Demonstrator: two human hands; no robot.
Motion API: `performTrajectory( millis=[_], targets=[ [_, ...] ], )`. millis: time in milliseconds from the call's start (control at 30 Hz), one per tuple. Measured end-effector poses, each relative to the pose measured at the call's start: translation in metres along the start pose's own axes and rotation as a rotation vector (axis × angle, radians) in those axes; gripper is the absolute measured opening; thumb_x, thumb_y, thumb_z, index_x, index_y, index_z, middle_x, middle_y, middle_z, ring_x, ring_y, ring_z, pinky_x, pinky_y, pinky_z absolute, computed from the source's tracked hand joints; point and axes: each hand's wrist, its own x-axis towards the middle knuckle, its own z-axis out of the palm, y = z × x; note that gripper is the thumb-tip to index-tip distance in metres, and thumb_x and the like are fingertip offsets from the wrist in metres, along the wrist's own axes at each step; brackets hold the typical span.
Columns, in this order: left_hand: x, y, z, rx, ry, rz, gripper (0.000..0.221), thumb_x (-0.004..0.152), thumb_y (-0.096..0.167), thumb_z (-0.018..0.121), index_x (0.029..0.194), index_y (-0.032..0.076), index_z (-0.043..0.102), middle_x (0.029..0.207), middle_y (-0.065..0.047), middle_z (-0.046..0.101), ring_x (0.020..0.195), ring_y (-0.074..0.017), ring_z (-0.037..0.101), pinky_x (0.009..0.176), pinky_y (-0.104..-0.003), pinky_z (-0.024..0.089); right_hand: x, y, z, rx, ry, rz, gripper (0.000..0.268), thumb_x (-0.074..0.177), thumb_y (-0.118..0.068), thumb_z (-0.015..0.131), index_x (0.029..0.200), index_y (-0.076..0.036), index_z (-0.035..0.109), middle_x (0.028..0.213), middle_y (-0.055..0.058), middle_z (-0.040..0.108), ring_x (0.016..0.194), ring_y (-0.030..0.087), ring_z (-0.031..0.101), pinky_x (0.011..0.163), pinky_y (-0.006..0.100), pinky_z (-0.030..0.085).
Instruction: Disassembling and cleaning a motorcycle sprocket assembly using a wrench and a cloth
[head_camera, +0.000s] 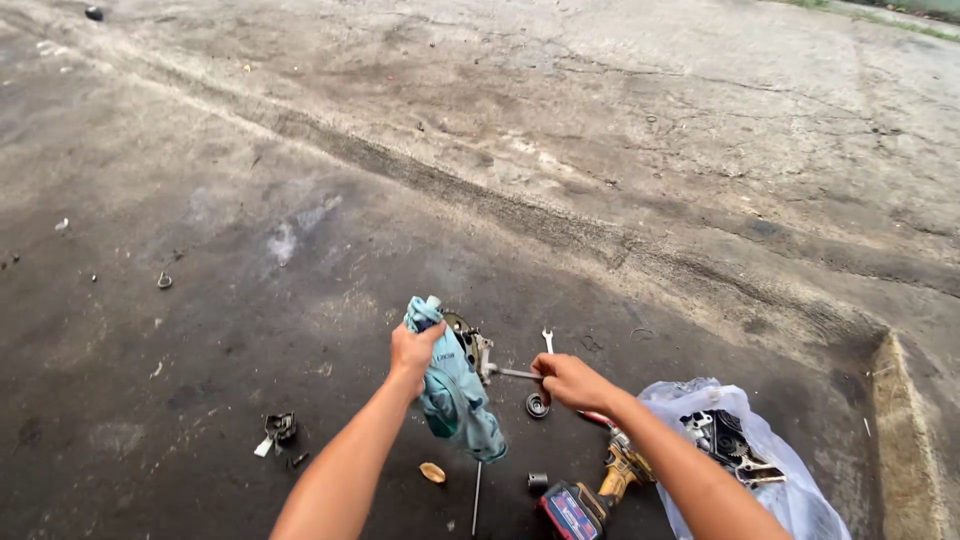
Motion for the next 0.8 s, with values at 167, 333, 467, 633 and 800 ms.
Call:
performTrajectory(
  millis=[167,333,467,633,800],
  targets=[
    [0.003,-0.085,-0.008,-0.59,0.064,-0.168,0.028,0.083,0.013,0.079,0.107,0.002,0.074,0.096,-0.012,0.073,0.082,-0.0221,0.068,0.068,-0.038,0.055,-0.004,0.05,0.038,-0.333,0.001,0.139,0.035,0.089,-0.041,0.048,0.095,-0.02,0.075,0.085,0.004,0.077,0.089,0.03,0.072,0.083,0.045,0.055],
    [0.045,-0.196,-0.022,-0.996,0.056,-0.364,0.028,0.094,0.019,0.07,0.118,0.004,0.07,0.103,-0.01,0.073,0.084,-0.0232,0.069,0.072,-0.037,0.057,0.043,0.08,0.071,-0.456,0.045,0.189,0.042,0.098,-0.048,0.046,0.097,-0.015,0.072,0.101,0.008,0.076,0.094,0.038,0.068,0.083,0.048,0.052],
    [0.061,-0.207,-0.048,-0.906,0.089,-0.447,0.031,0.092,0.017,0.07,0.114,-0.006,0.069,0.102,-0.017,0.073,0.083,-0.0288,0.069,0.072,-0.04,0.056,0.092,0.072,0.098,-0.451,0.202,0.076,0.034,0.099,-0.042,0.049,0.091,-0.012,0.062,0.091,0.011,0.074,0.085,0.042,0.066,0.075,0.052,0.05],
    [0.073,-0.188,-0.06,-0.772,0.256,-0.481,0.031,0.089,0.013,0.075,0.109,-0.009,0.07,0.099,-0.018,0.073,0.081,-0.0265,0.069,0.068,-0.037,0.056,0.153,0.039,0.123,-0.447,0.238,-0.063,0.025,0.101,-0.033,0.05,0.096,-0.01,0.058,0.094,0.007,0.072,0.086,0.037,0.065,0.077,0.048,0.05],
    [0.068,-0.17,-0.068,-0.694,0.222,-0.505,0.026,0.087,0.013,0.075,0.101,-0.009,0.072,0.091,-0.017,0.073,0.075,-0.0267,0.068,0.063,-0.038,0.054,0.2,0.028,0.131,-0.56,0.14,-0.058,0.031,0.102,-0.042,0.047,0.11,-0.017,0.064,0.102,0.006,0.069,0.094,0.031,0.066,0.082,0.046,0.054]
  ],
)
